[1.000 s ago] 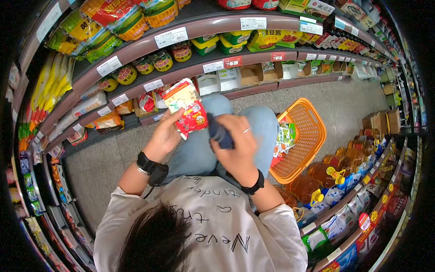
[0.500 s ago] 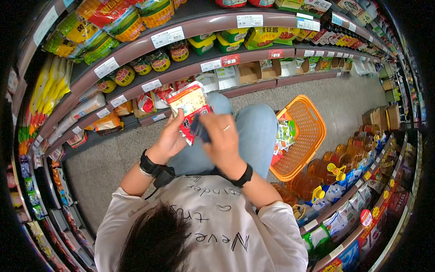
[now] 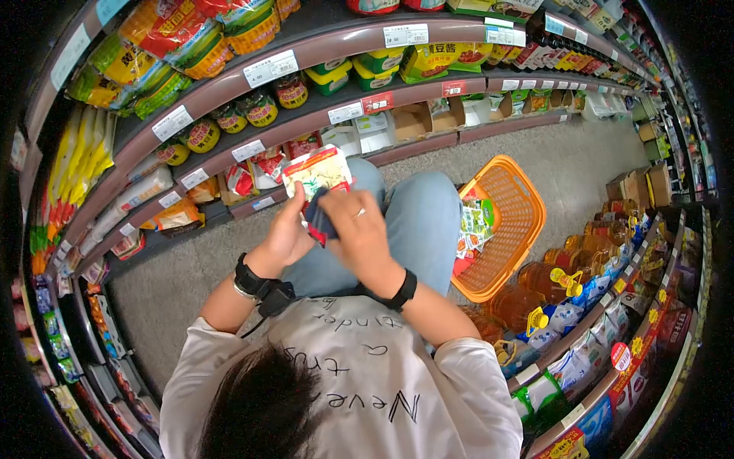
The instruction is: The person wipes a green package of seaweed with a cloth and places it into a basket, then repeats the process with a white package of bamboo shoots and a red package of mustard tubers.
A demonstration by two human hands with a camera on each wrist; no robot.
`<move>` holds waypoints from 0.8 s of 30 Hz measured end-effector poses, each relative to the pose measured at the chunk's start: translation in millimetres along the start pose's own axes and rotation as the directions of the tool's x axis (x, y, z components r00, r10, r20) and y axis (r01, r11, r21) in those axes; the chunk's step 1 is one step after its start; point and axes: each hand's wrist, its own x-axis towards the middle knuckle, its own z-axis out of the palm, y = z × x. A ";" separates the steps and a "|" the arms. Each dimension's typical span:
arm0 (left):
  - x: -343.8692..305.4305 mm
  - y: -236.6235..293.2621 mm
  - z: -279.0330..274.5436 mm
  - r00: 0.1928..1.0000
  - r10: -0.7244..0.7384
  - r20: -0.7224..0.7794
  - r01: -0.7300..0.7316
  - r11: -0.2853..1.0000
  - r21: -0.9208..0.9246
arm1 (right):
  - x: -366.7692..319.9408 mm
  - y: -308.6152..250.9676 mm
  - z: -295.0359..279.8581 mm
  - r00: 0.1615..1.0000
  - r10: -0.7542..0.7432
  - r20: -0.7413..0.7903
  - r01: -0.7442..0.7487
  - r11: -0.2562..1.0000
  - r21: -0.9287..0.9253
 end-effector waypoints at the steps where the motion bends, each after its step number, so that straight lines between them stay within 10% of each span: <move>1: -0.5 1.8 -2.6 0.998 -0.045 -0.047 0.044 0.999 -0.009 | -6.6 -0.3 6.0 1.000 -0.018 0.010 0.017 0.999 0.046; 24: -1.7 -5.6 9.7 0.963 -0.267 0.028 0.258 0.948 0.187 | 0.8 22.8 -14.3 0.998 -0.012 0.066 0.006 0.995 0.095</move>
